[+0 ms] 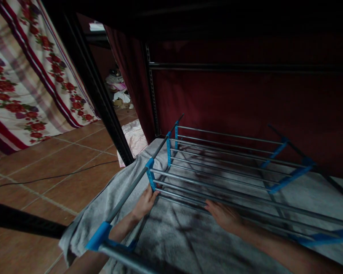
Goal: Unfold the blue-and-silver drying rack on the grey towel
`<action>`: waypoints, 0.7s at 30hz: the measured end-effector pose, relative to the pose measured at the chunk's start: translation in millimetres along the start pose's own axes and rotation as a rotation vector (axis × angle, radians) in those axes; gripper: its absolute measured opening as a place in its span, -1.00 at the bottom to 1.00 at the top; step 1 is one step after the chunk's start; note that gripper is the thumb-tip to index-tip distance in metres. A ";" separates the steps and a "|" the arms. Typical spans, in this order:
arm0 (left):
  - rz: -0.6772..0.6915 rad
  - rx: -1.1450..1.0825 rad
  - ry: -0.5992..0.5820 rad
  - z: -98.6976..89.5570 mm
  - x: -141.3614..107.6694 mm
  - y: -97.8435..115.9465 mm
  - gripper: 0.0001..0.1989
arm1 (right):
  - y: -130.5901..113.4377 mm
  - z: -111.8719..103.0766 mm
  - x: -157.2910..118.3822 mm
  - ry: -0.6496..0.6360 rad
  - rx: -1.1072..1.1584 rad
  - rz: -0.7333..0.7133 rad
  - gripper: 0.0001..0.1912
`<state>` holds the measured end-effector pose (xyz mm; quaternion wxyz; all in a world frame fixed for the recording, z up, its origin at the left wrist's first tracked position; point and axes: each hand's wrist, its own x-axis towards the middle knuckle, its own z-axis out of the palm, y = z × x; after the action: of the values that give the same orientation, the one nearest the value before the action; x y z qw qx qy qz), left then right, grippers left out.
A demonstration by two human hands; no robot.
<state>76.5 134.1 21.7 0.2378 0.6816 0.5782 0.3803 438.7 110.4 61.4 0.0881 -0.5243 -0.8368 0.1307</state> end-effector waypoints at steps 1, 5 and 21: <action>0.003 0.004 -0.002 0.3 0.3 -0.5 -0.63 | -0.3 -0.6 0.4 -0.025 -0.008 -0.003 -0.73; 0.008 0.011 -0.001 -0.3 1.9 2.2 -0.68 | -2.8 -6.0 3.3 -0.072 -0.048 0.009 -0.72; -0.008 -0.087 -0.072 -21.7 19.8 -10.2 -0.49 | -14.0 -130.8 -71.2 -0.206 -0.002 -0.198 -0.57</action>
<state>53.9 153.0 31.7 0.2895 0.6816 0.5548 0.3793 494.9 56.9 189.3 0.0138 -0.4231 -0.8892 0.1737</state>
